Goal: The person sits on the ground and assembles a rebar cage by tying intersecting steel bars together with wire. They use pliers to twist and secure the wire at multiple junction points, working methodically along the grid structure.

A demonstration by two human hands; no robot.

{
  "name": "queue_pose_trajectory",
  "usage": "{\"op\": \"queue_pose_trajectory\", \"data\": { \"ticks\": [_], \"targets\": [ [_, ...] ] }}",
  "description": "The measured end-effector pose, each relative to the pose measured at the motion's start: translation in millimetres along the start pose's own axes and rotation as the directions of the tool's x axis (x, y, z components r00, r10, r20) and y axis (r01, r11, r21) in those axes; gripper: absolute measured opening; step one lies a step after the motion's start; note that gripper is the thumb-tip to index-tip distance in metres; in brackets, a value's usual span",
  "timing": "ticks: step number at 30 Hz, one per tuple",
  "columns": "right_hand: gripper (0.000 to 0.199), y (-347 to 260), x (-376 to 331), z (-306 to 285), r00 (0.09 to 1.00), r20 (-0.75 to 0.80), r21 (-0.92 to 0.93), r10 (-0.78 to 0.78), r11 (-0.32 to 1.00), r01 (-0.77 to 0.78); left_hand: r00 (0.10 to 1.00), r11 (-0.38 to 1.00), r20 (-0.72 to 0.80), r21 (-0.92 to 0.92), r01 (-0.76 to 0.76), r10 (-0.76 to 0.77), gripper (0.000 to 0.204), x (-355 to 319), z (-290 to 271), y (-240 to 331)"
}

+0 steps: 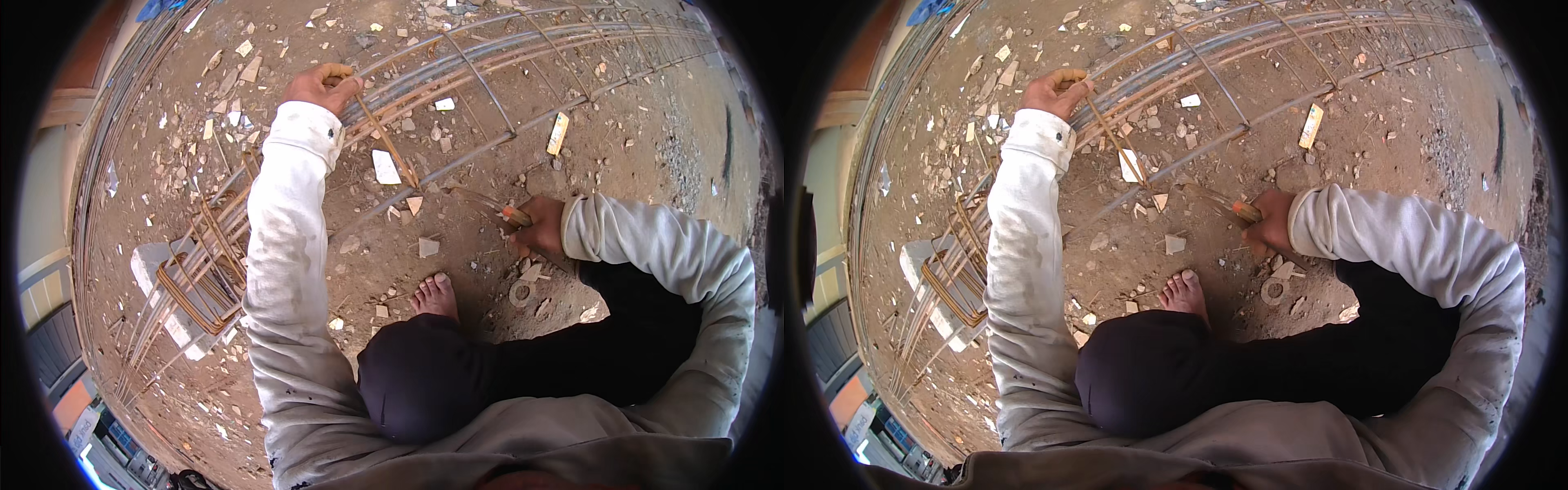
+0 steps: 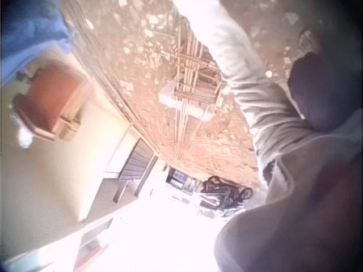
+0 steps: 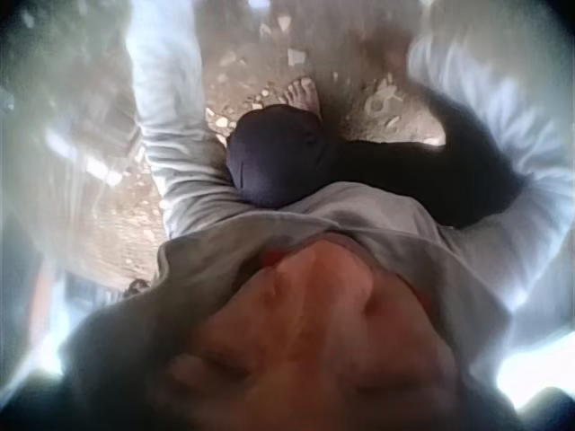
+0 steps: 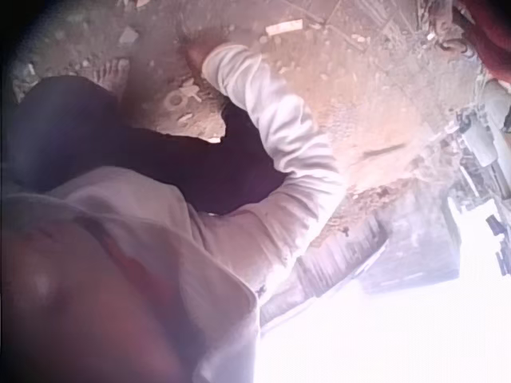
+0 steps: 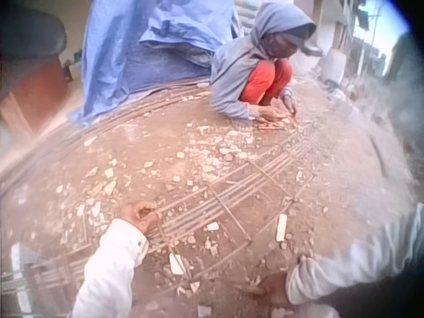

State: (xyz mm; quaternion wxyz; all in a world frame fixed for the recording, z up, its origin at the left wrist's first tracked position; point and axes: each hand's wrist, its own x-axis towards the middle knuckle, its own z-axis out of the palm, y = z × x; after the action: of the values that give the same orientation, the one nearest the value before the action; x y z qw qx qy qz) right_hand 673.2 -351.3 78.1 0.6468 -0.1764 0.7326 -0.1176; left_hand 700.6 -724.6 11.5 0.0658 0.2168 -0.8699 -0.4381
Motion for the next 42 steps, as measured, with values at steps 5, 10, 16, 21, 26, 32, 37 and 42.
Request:
{"op": "queue_pose_trajectory", "data": {
  "ticks": [5, 10, 16, 21, 26, 32, 37, 42],
  "targets": [
    [0.019, -38.2, -58.7, -1.9, 0.961, -0.275, -0.430, 0.025, 0.891, -0.146, 1.000, 0.992, 0.022, 0.121, 0.016, -0.019, 0.040, 2.1, -9.2, 28.9],
    [0.044, -66.3, -88.3, 10.6, 0.838, -0.509, -0.696, -0.196, 0.666, -0.267, 0.971, 0.936, -0.132, 0.317, -0.150, 0.200, 0.040, -37.7, -23.1, 30.6],
    [0.076, -86.3, -69.1, 45.6, 0.642, -0.664, -0.746, -0.383, 0.394, -0.537, 0.966, 0.938, -0.007, 0.242, -0.248, 0.257, 0.062, -170.4, -10.5, 61.1],
    [0.049, -89.3, -44.5, 54.2, 0.444, -0.608, -0.721, -0.658, 0.223, -0.657, 0.965, 0.919, 0.233, 0.342, -0.199, 0.122, 0.075, -177.7, 27.8, 46.6],
    [0.055, -105.9, -41.1, 58.8, 0.489, -0.675, -0.633, -0.553, 0.094, -0.768, 0.972, 0.920, 0.195, 0.341, -0.193, 0.131, 0.072, -166.8, 42.2, 45.5],
    [0.053, -186.4, -49.0, 65.0, 0.909, -0.317, -0.935, 0.272, 0.074, -0.348, 0.971, 0.938, 0.195, 0.289, -0.190, 0.136, 0.062, -164.5, 49.1, 45.3],
    [0.049, -157.2, -59.8, 31.1, 0.934, -0.336, -0.932, 0.120, 0.100, -0.348, 0.971, 0.925, 0.138, 0.301, -0.231, 0.198, 0.059, -169.4, 50.2, 36.1],
    [0.034, -95.0, -53.2, 2.1, 0.889, -0.387, -0.919, -0.245, 0.179, -0.351, 0.959, 0.902, 0.118, 0.328, -0.281, 0.256, 0.058, -171.5, 55.0, 37.1]
  ]
}}
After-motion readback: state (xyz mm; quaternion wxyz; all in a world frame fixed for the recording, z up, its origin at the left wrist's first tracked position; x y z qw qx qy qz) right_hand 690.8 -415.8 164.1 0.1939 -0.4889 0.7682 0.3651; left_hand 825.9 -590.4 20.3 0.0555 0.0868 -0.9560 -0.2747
